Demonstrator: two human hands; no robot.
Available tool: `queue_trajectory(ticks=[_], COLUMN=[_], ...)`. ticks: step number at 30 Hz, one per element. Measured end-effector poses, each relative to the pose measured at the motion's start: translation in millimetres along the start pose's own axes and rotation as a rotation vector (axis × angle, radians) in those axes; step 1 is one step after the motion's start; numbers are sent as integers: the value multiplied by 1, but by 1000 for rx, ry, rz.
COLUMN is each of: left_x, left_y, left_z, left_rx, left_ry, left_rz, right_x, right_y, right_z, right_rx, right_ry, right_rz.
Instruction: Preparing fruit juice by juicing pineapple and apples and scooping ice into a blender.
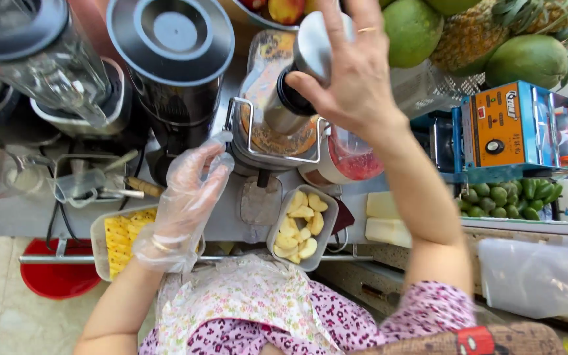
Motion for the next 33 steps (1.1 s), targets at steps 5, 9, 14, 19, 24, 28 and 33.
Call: queue_trajectory(ticks=[5,9,14,19,24,28,33], left_x=[-13,-56,-97,-109,-55,-22,-43], left_y=[-4,-24,-73,-125,-130,-177,-156], left_z=[-20,-12,-56,-115,-108,-179,-155], left_rx=[-117,-113,-469,-707,-737,-558,-641], left_ry=[-89,177,174,431,584,996,638], left_rz=[18,-2,84,186,-314,-401,-375], right_x=[47,65,84,88,79,40,13], right_y=[-18,-32,-43,-42,-33,-21,-30], right_z=[9,6,6,4,4,14,61], right_rx=[128,126,113,146,123,40,531], right_ry=[44,45,35,47,56,48,314], right_rz=[-23,-73,-91,-93,-84,-31,-268])
Point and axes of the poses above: each hand's wrist, its own y-axis towards the middle knuckle, its own x-axis out of the palm, z = x × y, the point moved 5 cm from there along y, towards the middle knuckle, and after that the axes turned 1 degree about -z, right-handed, at the moved point
